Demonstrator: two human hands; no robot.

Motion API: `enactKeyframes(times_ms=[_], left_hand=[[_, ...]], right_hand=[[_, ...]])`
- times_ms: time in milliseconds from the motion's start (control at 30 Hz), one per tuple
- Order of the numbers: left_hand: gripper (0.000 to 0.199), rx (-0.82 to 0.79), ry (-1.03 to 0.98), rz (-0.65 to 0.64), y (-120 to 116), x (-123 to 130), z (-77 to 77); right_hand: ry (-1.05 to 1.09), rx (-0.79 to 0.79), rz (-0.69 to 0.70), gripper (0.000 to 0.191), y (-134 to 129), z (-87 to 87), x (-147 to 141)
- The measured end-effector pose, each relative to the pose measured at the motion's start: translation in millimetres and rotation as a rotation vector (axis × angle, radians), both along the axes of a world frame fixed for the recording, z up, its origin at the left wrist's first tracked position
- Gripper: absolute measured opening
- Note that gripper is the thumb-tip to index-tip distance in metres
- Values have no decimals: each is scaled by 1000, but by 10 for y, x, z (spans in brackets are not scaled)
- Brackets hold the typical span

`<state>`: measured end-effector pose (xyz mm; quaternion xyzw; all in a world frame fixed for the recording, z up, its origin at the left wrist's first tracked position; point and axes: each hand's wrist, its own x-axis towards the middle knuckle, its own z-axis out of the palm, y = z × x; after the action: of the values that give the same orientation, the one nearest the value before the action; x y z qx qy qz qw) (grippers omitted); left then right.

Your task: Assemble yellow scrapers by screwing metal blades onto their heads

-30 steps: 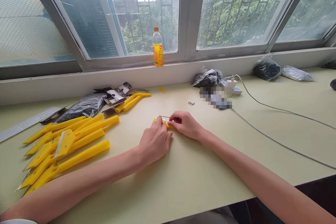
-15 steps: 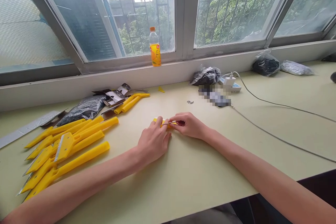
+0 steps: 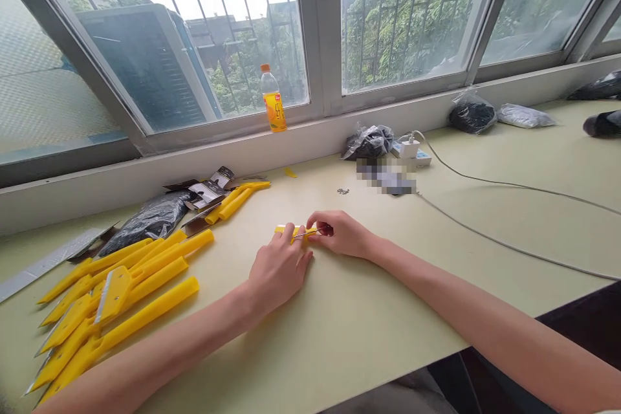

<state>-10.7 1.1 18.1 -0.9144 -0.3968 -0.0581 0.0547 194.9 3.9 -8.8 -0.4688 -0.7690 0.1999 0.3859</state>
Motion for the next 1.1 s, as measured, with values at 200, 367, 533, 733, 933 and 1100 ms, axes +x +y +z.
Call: enactKeyframes(times_ms=[200, 367, 533, 733, 933, 1100], left_hand=[[44, 2, 6, -15, -13, -4, 20], [40, 17, 9, -6, -21, -2, 43], [32, -26, 24, 18, -5, 15, 53], [48, -42, 141, 25, 54, 27, 38], [62, -29, 216, -42, 79, 50, 63], [65, -85, 221, -17, 58, 88, 127]], right_hand=[[30, -9, -10, 20, 14, -1, -2], [38, -16, -11, 20, 17, -4, 4], [70, -22, -16, 25, 1, 36, 2], [29, 16, -391, 31, 102, 42, 215], [-74, 67, -690, 21, 296, -123, 702], [-126, 80, -717, 25, 424, -200, 853]])
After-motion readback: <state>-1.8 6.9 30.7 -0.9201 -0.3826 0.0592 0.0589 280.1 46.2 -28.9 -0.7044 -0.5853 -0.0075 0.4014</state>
